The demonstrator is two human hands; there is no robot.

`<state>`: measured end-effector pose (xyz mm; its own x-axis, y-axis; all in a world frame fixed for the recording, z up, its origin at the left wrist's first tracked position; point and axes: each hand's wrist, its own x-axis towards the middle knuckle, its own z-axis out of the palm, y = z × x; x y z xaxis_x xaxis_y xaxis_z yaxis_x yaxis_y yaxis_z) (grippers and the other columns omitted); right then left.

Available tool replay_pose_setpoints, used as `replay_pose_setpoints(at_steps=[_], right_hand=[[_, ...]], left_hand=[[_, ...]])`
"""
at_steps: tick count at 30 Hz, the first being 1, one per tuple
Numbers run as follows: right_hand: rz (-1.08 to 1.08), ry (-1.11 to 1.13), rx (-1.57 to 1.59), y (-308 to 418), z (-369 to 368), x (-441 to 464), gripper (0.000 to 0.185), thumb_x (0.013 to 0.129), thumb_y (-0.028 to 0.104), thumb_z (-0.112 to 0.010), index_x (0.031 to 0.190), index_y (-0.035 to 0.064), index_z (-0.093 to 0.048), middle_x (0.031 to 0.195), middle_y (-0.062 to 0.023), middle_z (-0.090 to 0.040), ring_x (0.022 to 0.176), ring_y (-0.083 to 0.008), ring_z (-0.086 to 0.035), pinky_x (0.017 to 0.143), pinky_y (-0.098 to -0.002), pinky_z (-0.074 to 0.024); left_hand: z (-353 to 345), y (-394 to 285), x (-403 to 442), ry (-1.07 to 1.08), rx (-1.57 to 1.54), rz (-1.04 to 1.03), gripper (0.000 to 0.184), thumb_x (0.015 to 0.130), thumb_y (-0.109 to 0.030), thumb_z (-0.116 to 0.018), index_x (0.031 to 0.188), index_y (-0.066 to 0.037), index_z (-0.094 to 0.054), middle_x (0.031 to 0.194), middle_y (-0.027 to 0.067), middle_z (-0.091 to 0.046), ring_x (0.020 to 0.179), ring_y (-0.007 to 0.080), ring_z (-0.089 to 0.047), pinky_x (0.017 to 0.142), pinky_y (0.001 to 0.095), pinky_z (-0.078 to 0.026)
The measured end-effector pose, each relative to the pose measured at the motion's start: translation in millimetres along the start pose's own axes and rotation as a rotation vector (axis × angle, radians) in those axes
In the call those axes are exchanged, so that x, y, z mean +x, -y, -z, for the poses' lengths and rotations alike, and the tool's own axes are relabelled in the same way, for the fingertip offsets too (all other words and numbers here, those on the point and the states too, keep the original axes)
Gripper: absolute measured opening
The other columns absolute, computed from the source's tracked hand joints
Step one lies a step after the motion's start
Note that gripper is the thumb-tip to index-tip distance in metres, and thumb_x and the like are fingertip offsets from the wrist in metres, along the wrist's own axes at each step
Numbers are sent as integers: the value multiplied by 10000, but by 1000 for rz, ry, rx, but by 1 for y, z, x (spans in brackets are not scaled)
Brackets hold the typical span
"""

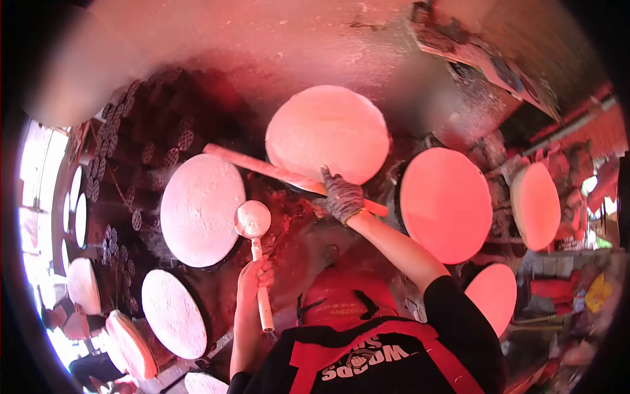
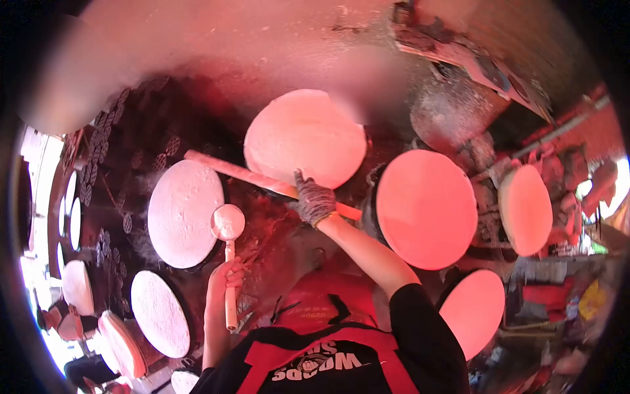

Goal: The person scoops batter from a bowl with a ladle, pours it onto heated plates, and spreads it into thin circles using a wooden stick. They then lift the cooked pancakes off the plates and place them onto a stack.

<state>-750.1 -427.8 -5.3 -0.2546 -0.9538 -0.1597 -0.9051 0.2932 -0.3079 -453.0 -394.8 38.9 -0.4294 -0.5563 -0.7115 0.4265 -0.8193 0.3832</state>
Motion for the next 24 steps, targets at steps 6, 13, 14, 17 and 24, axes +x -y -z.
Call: replay_pose_setpoints(at_steps=[6, 13, 14, 17, 24], right_hand=[[209, -189, -40, 56, -55, 74, 549, 786, 339, -528, 1230, 51, -382, 866, -135, -574, 667, -290, -611, 557, -427, -474], [191, -265, 2, 41, -47, 101, 176, 801, 228, -436, 794, 100, -557, 729, -130, -594, 650, -278, -614, 538, -419, -470], [154, -272, 4, 40, -32, 104, 184, 805, 234, -434, 776, 104, -560, 707, -135, -594, 641, -279, -612, 534, -422, -468], [-32, -360, -50, 2, 19, 117, 271, 837, 301, -416, 743, 109, -582, 637, -141, -579, 577, -272, -582, 501, -412, -450], [-338, -977, 484, -271, 251, 2, 158, 786, 237, -656, 781, 79, -652, 543, 103, -364, 429, -38, -293, 377, -234, -231]], left_hand=[[17, -7, 2, 11, -276, 12, 135, 866, -70, -447, 984, -5, -452, 683, 14, -404, 468, 61, -332, 369, 167, -271], [20, -5, 3, -39, -295, -39, 148, 854, -51, -449, 993, -3, -431, 682, 17, -404, 468, 56, -328, 370, 169, -263], [19, -6, 5, -39, -275, -49, 146, 854, -51, -449, 991, -2, -432, 683, 19, -407, 469, 55, -329, 371, 169, -263], [8, -11, 9, -37, -206, -61, 140, 854, -51, -453, 984, 0, -435, 686, 22, -415, 473, 53, -333, 371, 170, -260], [-26, -13, 33, 68, -192, 81, 149, 848, -44, -470, 985, 2, -434, 674, 14, -400, 470, 57, -331, 359, 167, -272]])
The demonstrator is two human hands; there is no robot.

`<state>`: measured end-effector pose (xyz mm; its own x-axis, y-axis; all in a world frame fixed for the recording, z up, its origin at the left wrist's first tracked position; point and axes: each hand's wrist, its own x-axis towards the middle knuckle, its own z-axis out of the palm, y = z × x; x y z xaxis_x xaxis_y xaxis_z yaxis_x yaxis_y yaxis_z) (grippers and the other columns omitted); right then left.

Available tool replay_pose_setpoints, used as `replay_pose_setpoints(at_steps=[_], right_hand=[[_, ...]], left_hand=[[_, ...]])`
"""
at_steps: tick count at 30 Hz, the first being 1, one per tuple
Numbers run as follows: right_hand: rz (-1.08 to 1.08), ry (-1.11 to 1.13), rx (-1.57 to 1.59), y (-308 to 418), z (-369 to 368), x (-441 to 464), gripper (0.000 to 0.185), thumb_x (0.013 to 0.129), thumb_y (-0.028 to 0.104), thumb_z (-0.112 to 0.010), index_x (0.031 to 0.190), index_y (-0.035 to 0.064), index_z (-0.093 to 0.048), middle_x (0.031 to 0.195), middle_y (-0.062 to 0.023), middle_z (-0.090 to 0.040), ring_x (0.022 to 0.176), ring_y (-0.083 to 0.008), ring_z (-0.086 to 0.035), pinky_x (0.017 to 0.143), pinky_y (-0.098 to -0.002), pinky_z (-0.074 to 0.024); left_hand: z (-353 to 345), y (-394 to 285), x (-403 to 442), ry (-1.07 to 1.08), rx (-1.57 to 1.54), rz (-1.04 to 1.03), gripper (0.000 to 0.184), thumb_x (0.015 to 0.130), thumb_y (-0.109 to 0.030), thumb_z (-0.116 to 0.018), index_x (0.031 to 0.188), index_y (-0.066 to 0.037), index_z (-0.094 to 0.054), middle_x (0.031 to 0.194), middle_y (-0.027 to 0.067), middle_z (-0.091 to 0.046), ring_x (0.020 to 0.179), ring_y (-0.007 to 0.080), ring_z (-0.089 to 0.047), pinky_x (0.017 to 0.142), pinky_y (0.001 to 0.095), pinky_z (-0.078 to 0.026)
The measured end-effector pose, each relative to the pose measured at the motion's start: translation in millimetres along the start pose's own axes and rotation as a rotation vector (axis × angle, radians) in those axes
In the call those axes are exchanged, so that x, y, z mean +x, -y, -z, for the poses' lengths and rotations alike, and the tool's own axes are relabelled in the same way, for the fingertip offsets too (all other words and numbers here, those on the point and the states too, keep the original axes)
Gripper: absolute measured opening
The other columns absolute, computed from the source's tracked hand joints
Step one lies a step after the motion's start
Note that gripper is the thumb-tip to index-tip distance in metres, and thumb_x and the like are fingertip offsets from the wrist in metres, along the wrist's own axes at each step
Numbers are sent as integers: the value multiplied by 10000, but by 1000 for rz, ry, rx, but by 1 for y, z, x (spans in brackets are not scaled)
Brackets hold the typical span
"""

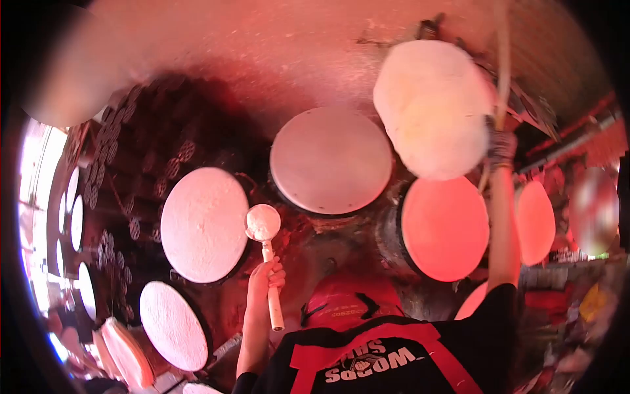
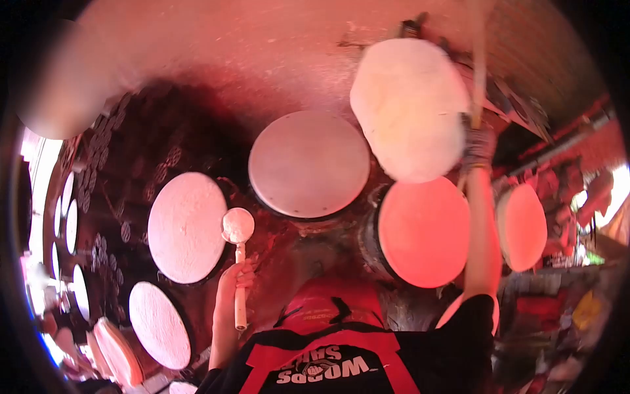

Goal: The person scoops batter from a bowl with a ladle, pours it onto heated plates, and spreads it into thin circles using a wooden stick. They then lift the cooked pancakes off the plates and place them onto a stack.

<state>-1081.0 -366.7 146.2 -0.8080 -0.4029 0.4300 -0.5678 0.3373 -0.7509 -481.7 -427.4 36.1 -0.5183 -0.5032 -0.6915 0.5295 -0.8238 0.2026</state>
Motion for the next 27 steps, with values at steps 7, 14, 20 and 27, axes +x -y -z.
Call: replay_pose_setpoints(at_steps=[7, 14, 20, 27], right_hand=[[-243, -724, 285, -133, 294, 27, 172, 760, 253, -655, 777, 82, -634, 581, 66, -441, 470, -63, -379, 426, -262, -304], [-919, -1011, 289, -322, 380, -58, 191, 734, 268, -655, 773, 86, -616, 619, 29, -517, 511, -89, -465, 475, -290, -377], [-1381, -1023, 396, -463, 375, -129, 209, 711, 282, -654, 770, 89, -601, 652, -3, -583, 546, -111, -539, 517, -314, -439], [-1047, -1125, 332, -412, 338, -149, 282, 706, 302, -668, 587, 58, -590, 601, -80, -600, 524, -160, -553, 466, -333, -443]], left_hand=[[-39, 51, 7, 265, -244, 363, 92, 880, -37, -416, 951, 18, -434, 668, 18, -399, 468, 73, -348, 367, 182, -306], [-89, 97, -33, 173, -315, 336, 233, 899, -86, -360, 1071, 70, -358, 648, 33, -393, 499, 107, -399, 450, 234, -398], [-105, 193, -68, 107, -379, 264, 272, 898, -88, -368, 1083, 111, -344, 683, 46, -380, 532, 109, -401, 449, 228, -392], [-86, 227, -119, 165, -508, 245, 311, 897, -84, -362, 1120, 127, -310, 696, 46, -363, 542, 110, -392, 447, 229, -390]])
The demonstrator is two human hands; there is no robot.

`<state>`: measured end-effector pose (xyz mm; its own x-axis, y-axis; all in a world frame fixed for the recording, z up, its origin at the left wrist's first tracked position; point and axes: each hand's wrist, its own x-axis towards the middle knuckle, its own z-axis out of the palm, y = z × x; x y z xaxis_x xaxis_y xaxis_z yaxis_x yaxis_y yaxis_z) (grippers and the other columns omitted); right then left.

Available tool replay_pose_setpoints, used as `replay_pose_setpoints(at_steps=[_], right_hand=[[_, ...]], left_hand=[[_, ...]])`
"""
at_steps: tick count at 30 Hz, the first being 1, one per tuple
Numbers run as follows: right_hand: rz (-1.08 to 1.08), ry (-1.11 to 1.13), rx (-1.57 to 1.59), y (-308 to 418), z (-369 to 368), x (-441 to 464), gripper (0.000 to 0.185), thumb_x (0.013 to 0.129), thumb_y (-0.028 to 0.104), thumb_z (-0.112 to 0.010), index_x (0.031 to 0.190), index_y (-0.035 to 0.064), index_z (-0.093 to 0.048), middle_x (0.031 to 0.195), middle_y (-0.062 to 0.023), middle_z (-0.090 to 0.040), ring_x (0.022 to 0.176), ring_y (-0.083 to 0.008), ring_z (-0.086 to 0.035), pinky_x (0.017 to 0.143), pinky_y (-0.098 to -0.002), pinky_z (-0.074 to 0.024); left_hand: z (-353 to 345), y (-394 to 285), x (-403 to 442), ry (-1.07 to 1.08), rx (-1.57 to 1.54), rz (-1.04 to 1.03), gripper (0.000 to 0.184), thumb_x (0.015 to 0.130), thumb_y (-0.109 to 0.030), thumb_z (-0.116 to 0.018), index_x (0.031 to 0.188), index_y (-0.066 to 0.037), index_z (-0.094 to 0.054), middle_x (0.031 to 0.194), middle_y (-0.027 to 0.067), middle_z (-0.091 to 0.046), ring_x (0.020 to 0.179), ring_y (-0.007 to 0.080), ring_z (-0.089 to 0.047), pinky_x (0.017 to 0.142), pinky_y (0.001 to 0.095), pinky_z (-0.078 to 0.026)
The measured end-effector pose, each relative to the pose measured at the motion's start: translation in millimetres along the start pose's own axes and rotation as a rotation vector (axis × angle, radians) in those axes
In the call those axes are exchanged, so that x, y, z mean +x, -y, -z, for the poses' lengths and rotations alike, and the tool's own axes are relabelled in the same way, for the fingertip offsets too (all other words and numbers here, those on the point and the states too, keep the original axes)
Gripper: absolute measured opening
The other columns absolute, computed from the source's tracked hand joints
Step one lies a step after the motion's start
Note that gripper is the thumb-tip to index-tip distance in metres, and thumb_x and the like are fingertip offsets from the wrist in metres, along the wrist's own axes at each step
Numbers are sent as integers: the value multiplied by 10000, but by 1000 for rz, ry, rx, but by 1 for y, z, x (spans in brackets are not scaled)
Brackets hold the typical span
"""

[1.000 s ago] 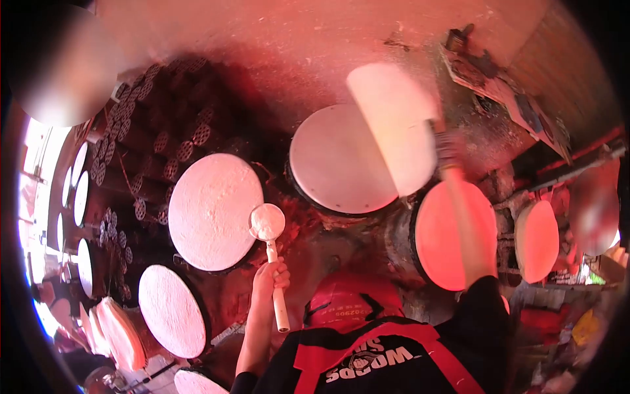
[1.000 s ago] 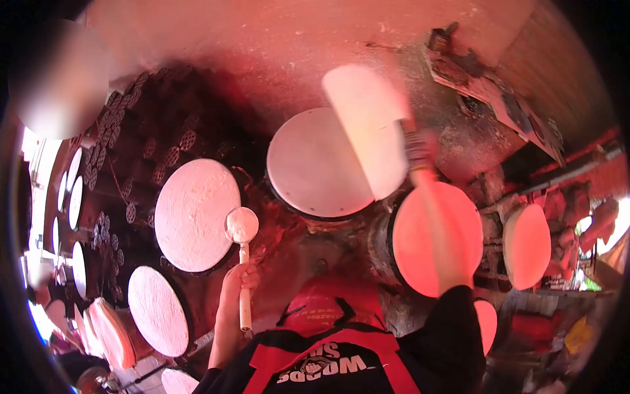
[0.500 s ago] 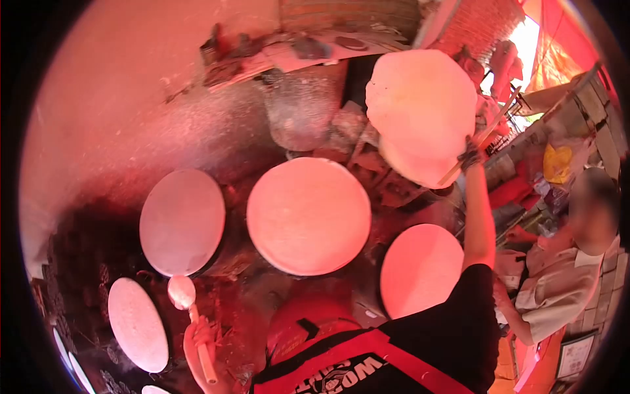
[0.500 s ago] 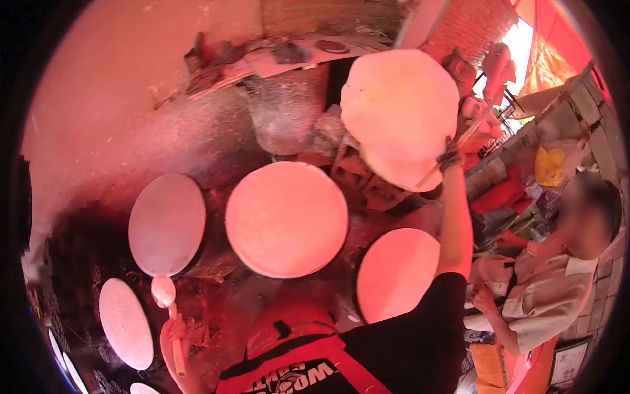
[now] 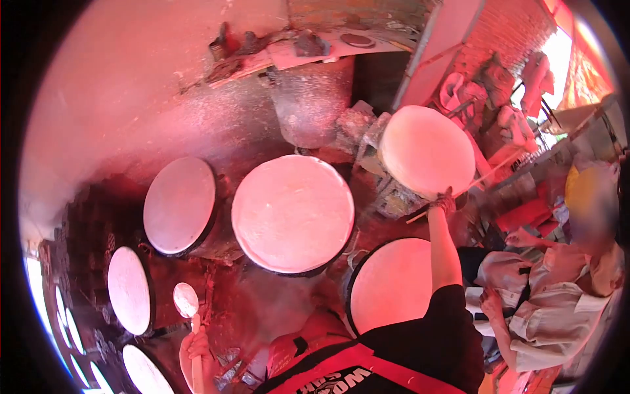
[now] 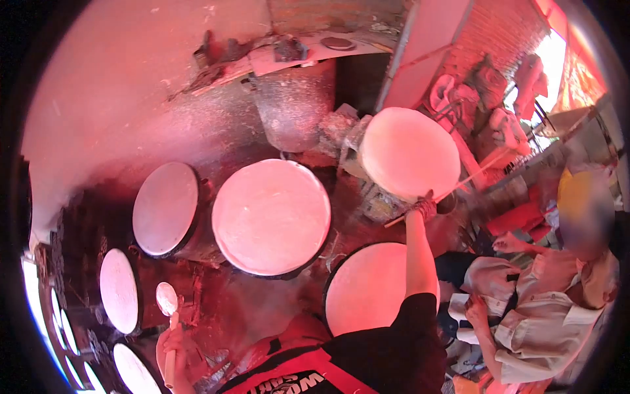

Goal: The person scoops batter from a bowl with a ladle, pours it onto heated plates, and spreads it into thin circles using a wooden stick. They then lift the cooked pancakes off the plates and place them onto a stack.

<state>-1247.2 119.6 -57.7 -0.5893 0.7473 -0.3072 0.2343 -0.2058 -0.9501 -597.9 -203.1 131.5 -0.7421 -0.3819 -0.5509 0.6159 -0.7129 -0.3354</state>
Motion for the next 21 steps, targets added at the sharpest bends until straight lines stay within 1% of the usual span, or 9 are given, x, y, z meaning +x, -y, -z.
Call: replay_pose_setpoints(at_steps=[3, 7, 8, 10, 13, 15, 17, 19, 21], right_hand=[[-58, 305, 270, -34, 20, -29, 201, 785, 280, -592, 699, 99, -607, 591, -58, -578, 517, -154, -546, 472, -345, -443], [-619, 1457, 505, -150, 32, -163, 95, 870, 245, -497, 839, 201, -576, 464, 43, -418, 382, -99, -424, 349, -323, -364], [-771, 1793, 330, -144, 56, -261, 58, 867, 234, -510, 854, 213, -563, 462, 59, -377, 345, -78, -372, 309, -294, -327], [-342, 1686, -387, -136, 143, -446, 95, 852, 159, -533, 935, 191, -566, 514, 51, -421, 328, -61, -346, 291, -231, -287], [-471, 2385, -910, -179, 300, -561, 289, 841, 45, -505, 1104, 162, -536, 573, 27, -471, 352, -44, -351, 298, -194, -272], [-264, 2796, -1136, -190, 414, -596, 306, 854, 84, -521, 1153, 145, -506, 609, 30, -489, 399, -27, -375, 338, -172, -288], [-130, 3089, -1301, -179, 486, -603, 294, 871, 144, -529, 1164, 132, -516, 625, 43, -488, 452, -21, -401, 390, -167, -313], [229, 3363, -1400, -185, 572, -613, 298, 881, 167, -513, 1173, 111, -522, 637, 39, -493, 480, -21, -415, 407, -188, -332], [667, 3687, -1221, -219, 632, -613, 322, 887, 195, -482, 1191, 88, -502, 694, -48, -561, 557, -131, -522, 503, -275, -426]], left_hand=[[21, 8, -38, 30, -68, -17, 285, 892, -78, -363, 1104, 109, -330, 679, 39, -373, 532, 105, -394, 446, 227, -387], [66, 19, -108, 134, -199, -149, 231, 890, -77, -353, 1059, 80, -349, 672, 43, -399, 515, 99, -412, 445, 223, -391], [86, 14, -126, 197, -280, -196, 223, 889, -79, -352, 1051, 74, -353, 668, 41, -403, 505, 97, -410, 441, 221, -388], [142, 8, -165, 351, -478, -258, 212, 887, -86, -353, 1039, 62, -358, 656, 35, -407, 478, 92, -399, 427, 216, -378], [266, 19, -228, 468, -640, -505, 183, 893, -110, -365, 997, 40, -384, 655, 24, -414, 468, 79, -382, 397, 199, -361], [355, 39, -275, 502, -694, -781, 175, 904, -137, -382, 965, 25, -401, 655, 17, -407, 476, 69, -365, 380, 189, -340], [403, 79, -305, 142, -580, -1270, 172, 910, -155, -395, 960, 9, -414, 666, 22, -418, 486, 63, -375, 369, 183, -330], [469, 92, -346, -645, -392, -1644, 206, 906, -148, -399, 1041, 6, -420, 722, 70, -474, 518, 107, -450, 402, 216, -382], [557, 92, -381, -1569, -128, -1614, 332, 885, -115, -401, 1195, 2, -384, 792, 140, -525, 610, 211, -532, 520, 298, -456]])
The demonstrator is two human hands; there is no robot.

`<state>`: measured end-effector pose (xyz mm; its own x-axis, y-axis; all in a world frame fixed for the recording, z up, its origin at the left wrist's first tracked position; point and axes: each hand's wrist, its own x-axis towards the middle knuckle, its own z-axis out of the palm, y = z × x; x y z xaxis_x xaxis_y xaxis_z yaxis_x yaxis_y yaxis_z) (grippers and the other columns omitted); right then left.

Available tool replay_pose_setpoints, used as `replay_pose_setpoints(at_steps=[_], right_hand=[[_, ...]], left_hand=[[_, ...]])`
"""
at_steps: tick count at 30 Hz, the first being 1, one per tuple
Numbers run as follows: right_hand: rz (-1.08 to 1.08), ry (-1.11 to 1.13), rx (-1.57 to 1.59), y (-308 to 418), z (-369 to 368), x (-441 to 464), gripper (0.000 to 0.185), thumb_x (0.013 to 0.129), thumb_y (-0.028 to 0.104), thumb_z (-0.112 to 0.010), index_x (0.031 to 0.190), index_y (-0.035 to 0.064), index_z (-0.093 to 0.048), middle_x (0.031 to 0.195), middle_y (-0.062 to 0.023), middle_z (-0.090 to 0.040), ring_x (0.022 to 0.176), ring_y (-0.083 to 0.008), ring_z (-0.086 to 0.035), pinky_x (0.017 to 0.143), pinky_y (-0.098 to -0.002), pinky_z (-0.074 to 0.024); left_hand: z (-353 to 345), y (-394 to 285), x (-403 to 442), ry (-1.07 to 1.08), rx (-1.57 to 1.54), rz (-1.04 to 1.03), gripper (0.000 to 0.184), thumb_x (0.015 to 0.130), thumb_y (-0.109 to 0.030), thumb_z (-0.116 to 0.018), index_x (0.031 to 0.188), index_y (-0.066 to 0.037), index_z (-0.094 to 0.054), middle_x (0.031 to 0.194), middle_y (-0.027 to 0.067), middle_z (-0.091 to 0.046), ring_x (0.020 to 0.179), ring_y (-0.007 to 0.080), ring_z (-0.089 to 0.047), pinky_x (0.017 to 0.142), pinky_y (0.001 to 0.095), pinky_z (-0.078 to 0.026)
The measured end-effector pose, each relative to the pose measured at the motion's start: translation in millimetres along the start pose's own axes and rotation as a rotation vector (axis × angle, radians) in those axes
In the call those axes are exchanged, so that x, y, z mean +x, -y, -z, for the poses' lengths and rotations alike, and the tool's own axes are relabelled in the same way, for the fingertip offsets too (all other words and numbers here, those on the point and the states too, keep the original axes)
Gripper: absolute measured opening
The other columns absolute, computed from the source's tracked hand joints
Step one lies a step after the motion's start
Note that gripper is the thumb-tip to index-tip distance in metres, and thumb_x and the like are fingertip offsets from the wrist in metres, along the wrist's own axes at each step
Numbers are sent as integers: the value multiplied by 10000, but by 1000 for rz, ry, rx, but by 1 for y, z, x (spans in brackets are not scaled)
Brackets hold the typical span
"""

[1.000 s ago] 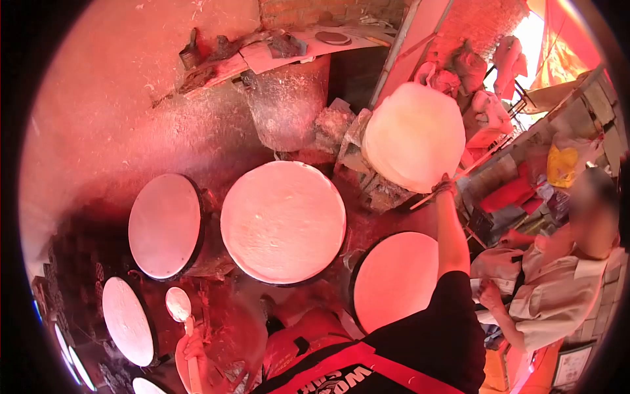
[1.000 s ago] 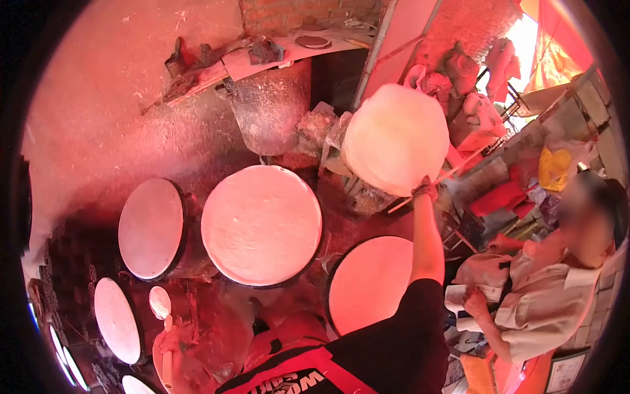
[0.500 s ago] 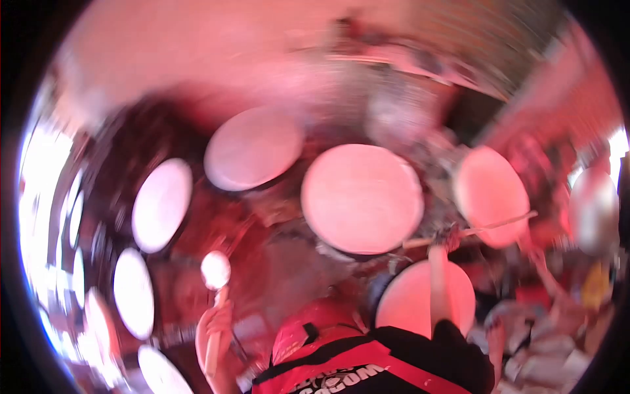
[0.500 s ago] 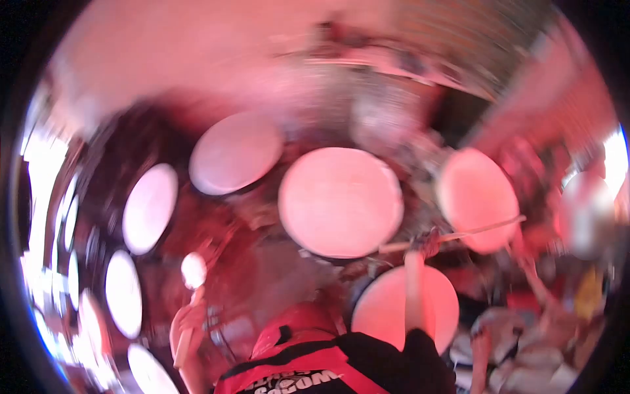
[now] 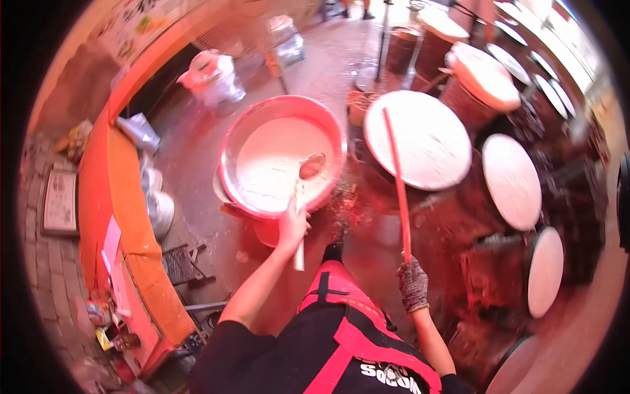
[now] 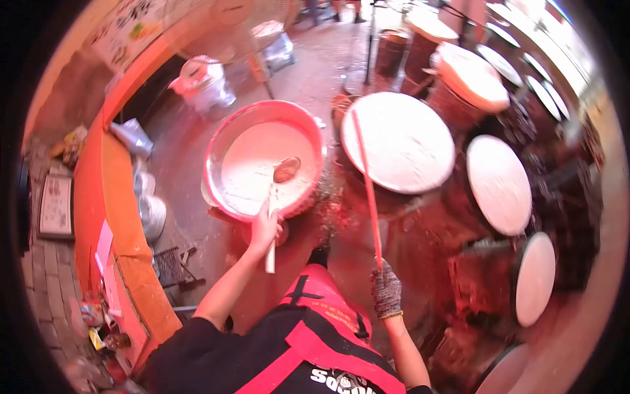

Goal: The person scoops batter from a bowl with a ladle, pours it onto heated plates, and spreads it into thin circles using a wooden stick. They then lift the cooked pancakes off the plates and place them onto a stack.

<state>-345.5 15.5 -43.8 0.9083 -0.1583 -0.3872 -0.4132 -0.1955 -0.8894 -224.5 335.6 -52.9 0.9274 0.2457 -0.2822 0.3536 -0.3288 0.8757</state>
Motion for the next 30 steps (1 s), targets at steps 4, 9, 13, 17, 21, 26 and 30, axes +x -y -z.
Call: replay_pose_setpoints(at_steps=[4, 9, 13, 17, 21, 26, 30], right_hand=[[537, 163, -534, 6, -76, 110, 403, 877, 226, -467, 1253, 84, -430, 912, -174, -605, 734, -339, -600, 652, -420, -473], [631, 352, -629, 75, -176, 205, 469, 871, 165, -423, 1326, 120, -319, 1001, -214, -577, 794, -397, -579, 670, -482, -456], [412, 478, -905, 93, -247, 272, 535, 865, 151, -400, 1368, 147, -218, 995, -227, -572, 787, -396, -583, 655, -482, -455], [361, 551, -977, 71, -261, 303, 607, 844, 140, -406, 1390, 163, -142, 989, -243, -565, 766, -386, -590, 630, -470, -457], [376, 606, -856, 82, -207, 264, 665, 811, 72, -423, 1396, 160, -120, 948, -253, -570, 734, -384, -589, 600, -473, -445], [491, 564, -853, 110, -143, 218, 672, 813, 57, -452, 1395, 161, -133, 816, -246, -576, 594, -374, -567, 498, -461, -415], [744, 510, -712, 110, -112, 218, 590, 868, 155, -452, 1386, 154, -172, 744, -233, -570, 515, -370, -550, 437, -453, -393]], left_hand=[[63, 72, 142, -113, 927, -511, 403, 816, -43, -448, 1218, -70, -453, 846, 171, -541, 817, 301, -557, 687, 386, -466], [112, 88, 228, 115, 1239, -667, 263, 873, -121, -407, 1089, -6, -505, 735, 133, -515, 662, 263, -557, 570, 362, -472], [46, 117, 236, -156, 258, 388, 275, 925, -230, -333, 956, -5, -488, 587, 97, -446, 482, 231, -495, 426, 344, -441], [-11, 105, 260, 95, -1376, 1065, 202, 909, -188, -282, 757, -77, -356, 521, 15, -332, 344, 113, -318, 304, 243, -321], [-27, 56, 260, 29, -1805, 950, 171, 891, -160, -314, 746, -89, -368, 523, -26, -325, 338, 57, -285, 280, 188, -284], [3, -50, 224, 51, -1922, 509, 182, 898, -189, -382, 863, -13, -410, 558, -13, -365, 416, 59, -360, 357, 177, -345], [35, -155, 168, 88, -1884, 278, 260, 943, -287, -329, 872, -56, -425, 588, -25, -346, 431, 48, -333, 360, 157, -318]])
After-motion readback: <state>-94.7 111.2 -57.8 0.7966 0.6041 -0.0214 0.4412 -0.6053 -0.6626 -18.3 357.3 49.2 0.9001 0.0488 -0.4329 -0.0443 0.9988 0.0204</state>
